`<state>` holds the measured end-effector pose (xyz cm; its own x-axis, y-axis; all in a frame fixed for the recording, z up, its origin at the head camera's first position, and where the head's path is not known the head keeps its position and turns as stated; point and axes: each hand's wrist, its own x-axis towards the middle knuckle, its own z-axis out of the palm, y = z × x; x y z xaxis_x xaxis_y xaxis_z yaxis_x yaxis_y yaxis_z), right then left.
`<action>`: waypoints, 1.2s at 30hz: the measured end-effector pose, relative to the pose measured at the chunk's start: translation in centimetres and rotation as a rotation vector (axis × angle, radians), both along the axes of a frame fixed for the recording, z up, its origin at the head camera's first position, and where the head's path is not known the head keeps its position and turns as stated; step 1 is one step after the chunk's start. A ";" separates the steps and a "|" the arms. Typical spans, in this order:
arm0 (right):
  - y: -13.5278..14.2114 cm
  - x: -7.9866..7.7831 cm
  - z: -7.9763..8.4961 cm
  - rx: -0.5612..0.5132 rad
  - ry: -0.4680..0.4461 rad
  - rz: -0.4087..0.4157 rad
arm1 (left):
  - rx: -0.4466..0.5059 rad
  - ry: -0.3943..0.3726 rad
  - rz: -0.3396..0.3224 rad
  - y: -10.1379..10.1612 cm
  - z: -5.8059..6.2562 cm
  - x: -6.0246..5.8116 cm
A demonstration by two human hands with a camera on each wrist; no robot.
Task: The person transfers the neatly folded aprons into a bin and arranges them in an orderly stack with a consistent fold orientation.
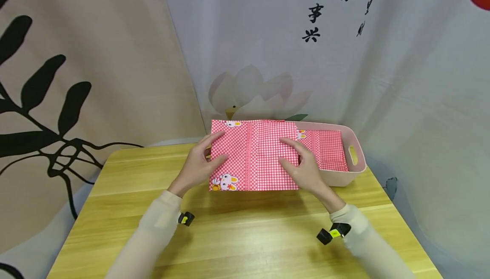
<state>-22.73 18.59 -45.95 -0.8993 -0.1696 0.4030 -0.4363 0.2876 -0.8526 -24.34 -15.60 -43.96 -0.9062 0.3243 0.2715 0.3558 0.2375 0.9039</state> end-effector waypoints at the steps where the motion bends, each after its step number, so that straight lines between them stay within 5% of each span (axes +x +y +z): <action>1: 0.3 -0.1 0.1 0.000 0.011 -0.010 | -0.004 0.003 -0.005 0.3 0.1 -0.2; 12: 2.9 -0.6 0.4 0.040 0.067 -0.101 | -0.040 0.023 -0.035 3.5 1.1 -2.0; 36: 5.8 -1.7 0.7 0.081 0.060 -0.192 | -0.063 0.083 -0.021 7.6 1.0 -4.8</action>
